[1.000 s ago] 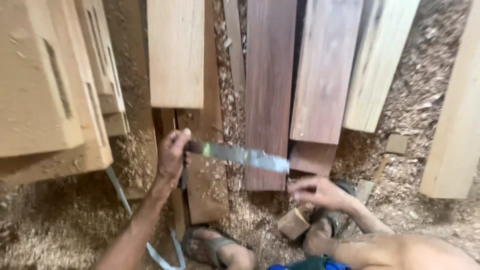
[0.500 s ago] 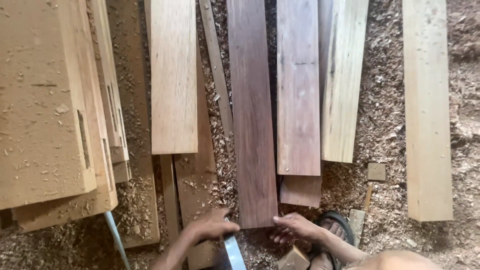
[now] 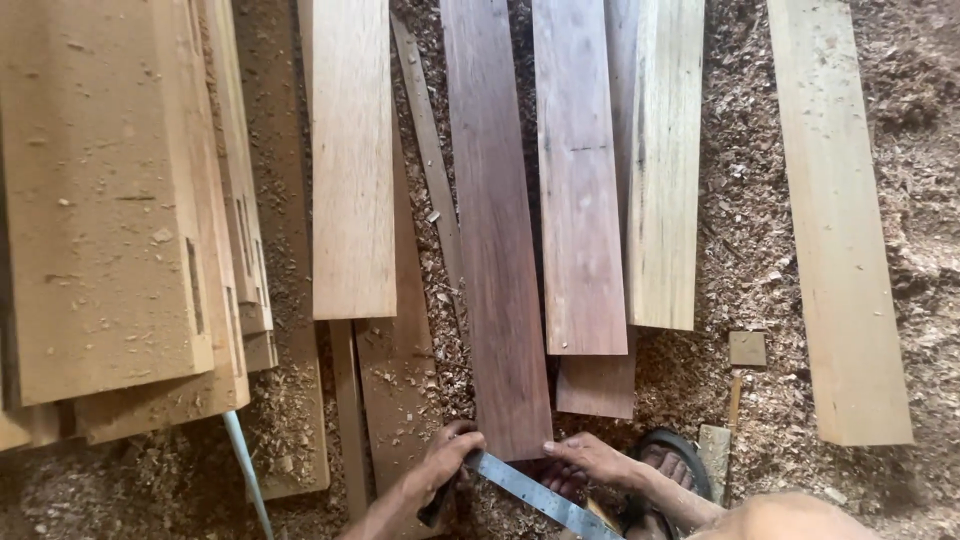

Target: Checking the squareness of wood planks and marking them using a try square in a workshop

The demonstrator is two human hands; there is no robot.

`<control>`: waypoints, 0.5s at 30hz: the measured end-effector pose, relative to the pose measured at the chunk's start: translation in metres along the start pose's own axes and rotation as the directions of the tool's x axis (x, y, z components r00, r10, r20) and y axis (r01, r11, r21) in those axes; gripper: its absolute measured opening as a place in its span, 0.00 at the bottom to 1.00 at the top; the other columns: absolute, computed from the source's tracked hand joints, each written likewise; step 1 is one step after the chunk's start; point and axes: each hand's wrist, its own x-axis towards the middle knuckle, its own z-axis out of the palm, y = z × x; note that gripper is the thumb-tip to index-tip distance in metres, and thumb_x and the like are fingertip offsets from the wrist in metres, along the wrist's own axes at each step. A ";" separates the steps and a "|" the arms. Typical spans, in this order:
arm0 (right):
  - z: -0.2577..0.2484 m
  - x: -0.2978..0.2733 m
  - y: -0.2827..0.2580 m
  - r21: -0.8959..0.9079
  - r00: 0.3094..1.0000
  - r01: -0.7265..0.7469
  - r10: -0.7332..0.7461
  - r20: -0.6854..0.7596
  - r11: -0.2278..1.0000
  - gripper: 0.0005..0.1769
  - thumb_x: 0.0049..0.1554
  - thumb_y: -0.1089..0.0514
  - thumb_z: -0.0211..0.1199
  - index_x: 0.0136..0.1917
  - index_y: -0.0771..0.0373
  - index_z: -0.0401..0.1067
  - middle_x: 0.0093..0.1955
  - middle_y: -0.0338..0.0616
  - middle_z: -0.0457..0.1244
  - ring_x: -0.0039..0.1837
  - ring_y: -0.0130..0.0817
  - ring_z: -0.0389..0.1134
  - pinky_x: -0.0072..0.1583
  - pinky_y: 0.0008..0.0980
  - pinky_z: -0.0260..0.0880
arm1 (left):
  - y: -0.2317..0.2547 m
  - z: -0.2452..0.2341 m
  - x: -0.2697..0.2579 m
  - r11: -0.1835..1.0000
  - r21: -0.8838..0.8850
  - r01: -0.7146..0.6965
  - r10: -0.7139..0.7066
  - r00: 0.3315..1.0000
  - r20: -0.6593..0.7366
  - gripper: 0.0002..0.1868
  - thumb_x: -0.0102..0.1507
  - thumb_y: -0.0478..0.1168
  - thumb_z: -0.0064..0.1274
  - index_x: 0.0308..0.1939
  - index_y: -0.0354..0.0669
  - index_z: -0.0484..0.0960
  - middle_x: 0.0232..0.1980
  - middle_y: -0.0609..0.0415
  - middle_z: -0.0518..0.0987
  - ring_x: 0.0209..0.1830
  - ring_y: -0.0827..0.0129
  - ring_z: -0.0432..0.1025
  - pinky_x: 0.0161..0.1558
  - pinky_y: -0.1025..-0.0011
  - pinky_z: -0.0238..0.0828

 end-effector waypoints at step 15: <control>-0.009 0.010 0.039 -0.298 0.936 0.346 -0.349 0.047 0.890 0.27 0.65 0.38 0.50 0.35 0.58 0.70 0.36 0.35 0.63 0.40 0.24 0.64 0.45 0.23 0.64 | 0.025 0.026 -0.057 0.936 0.341 -0.085 0.142 0.979 -0.145 0.23 0.50 0.47 0.56 0.49 0.48 0.78 0.41 0.59 0.81 0.36 0.71 0.74 0.37 0.73 0.74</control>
